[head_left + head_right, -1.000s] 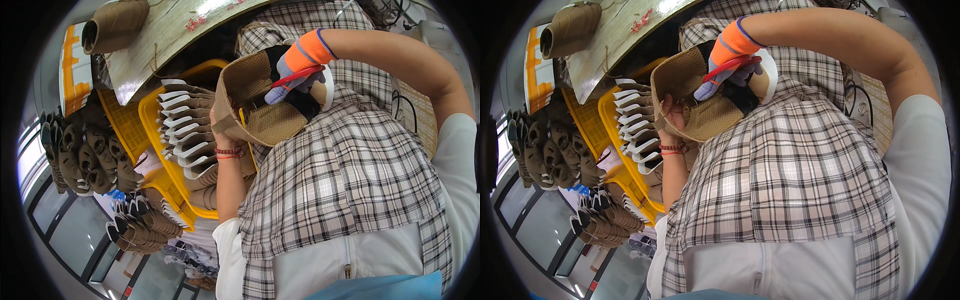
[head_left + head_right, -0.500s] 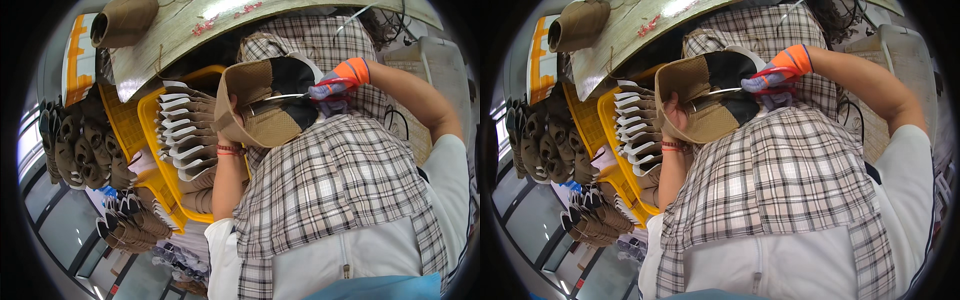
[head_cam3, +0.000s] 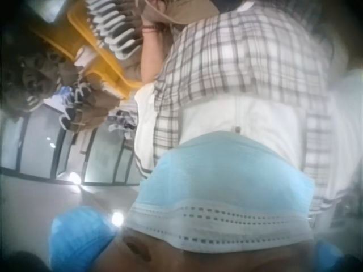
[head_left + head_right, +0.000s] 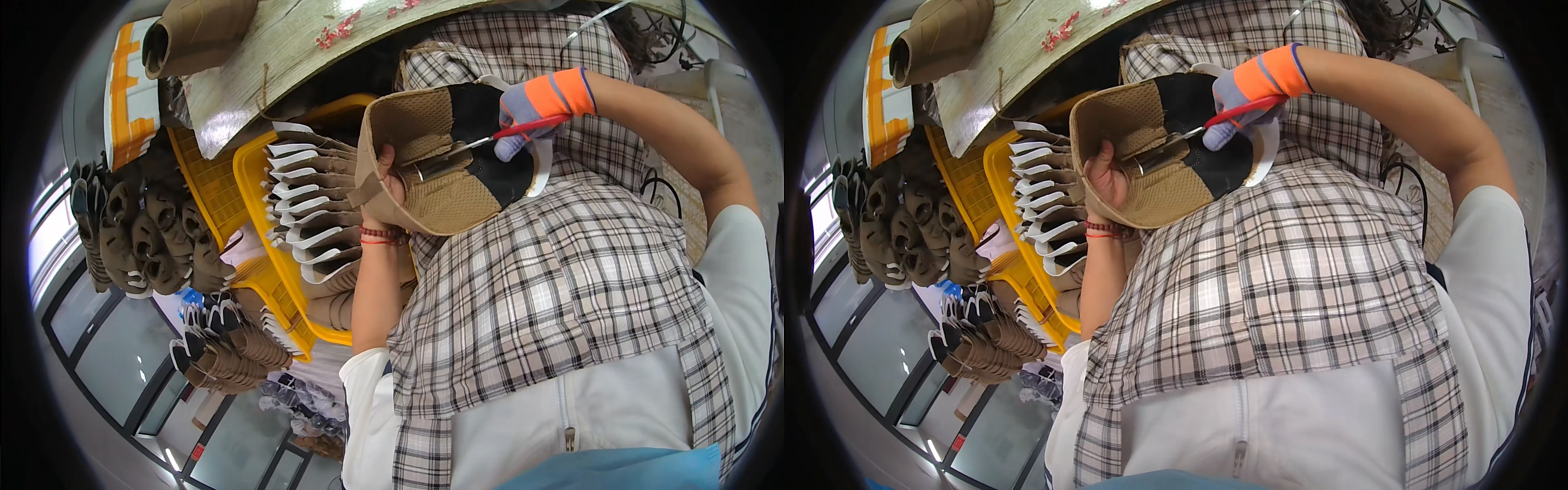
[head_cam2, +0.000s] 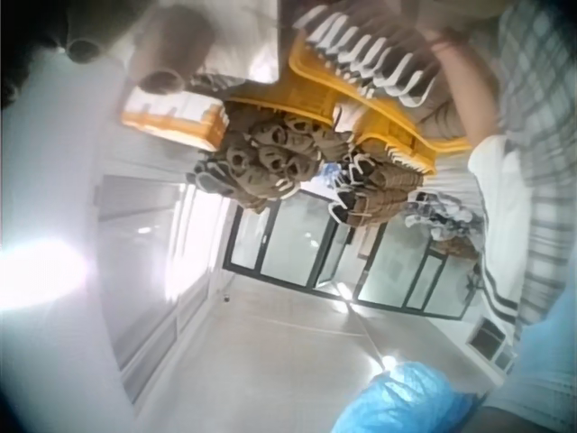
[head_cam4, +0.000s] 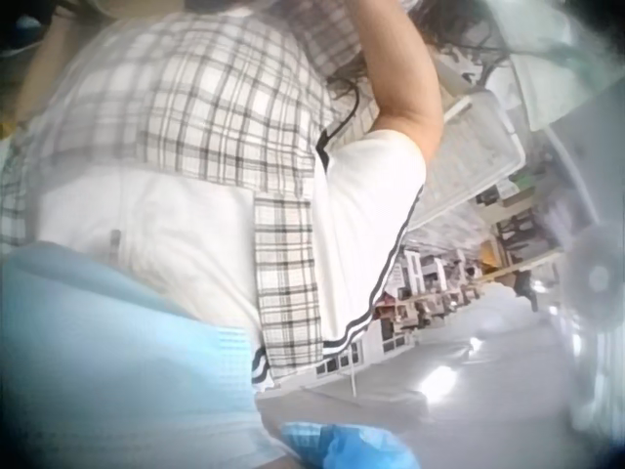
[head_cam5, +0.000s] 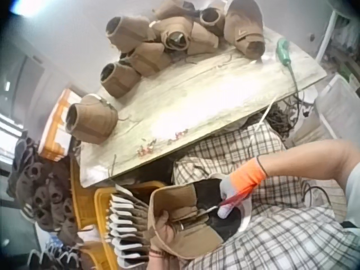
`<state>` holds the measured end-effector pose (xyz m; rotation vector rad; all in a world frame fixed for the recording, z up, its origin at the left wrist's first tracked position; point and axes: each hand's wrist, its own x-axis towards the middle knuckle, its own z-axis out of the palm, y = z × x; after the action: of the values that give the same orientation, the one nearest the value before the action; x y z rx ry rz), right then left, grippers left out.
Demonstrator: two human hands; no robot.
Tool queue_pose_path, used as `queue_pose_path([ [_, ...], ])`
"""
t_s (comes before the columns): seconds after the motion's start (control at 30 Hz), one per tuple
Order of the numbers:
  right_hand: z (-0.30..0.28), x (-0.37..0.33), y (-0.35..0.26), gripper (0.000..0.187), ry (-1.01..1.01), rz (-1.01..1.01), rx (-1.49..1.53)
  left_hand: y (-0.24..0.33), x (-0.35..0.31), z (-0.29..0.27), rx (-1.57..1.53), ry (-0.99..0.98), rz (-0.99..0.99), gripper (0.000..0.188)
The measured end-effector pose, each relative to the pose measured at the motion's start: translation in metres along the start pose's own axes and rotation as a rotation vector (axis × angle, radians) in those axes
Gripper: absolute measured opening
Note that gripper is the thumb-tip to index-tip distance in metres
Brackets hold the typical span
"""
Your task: The person uses scissors to trim excess material from the inner lining of shoe uppers. They repeatedly pick up a shoe upper from a yellow crate, trim the lining, and place the finished piece on a nearby table.
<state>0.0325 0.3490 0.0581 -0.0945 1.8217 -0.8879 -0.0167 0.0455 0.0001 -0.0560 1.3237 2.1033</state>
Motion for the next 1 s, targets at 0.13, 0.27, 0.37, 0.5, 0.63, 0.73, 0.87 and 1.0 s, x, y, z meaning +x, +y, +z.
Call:
queue_pose_path([
  [0.13,0.014,-0.020,0.001,0.051,0.106,-0.060,-0.102,0.000,-0.003,0.001,0.043,-0.012,0.017,0.042],
  [0.27,0.027,-0.040,0.033,0.042,0.161,-0.143,-0.261,0.063,-0.018,0.008,0.998,-0.132,0.196,0.032],
  [0.37,0.038,-0.051,0.078,0.039,0.282,-0.525,-0.164,0.138,-0.050,0.091,0.938,-0.055,0.707,0.030],
  [0.5,0.052,-0.051,0.091,0.035,0.420,-0.737,0.247,0.225,-0.048,0.131,1.960,-0.477,1.210,0.029],
  [0.63,0.054,-0.055,0.067,0.035,0.293,-0.617,0.430,0.346,-0.062,0.151,2.520,-0.210,1.378,0.033],
  [0.73,0.055,-0.078,0.053,0.033,0.357,-0.372,0.523,0.427,-0.017,0.123,2.601,0.004,1.544,0.036],
  [0.87,0.059,-0.084,0.048,0.039,0.412,-0.470,0.510,0.490,0.034,0.108,2.696,-0.074,1.464,0.036],
  [1.0,0.056,-0.074,0.059,0.027,0.427,-0.516,0.598,0.458,0.120,0.122,2.629,-0.281,1.404,0.035],
])
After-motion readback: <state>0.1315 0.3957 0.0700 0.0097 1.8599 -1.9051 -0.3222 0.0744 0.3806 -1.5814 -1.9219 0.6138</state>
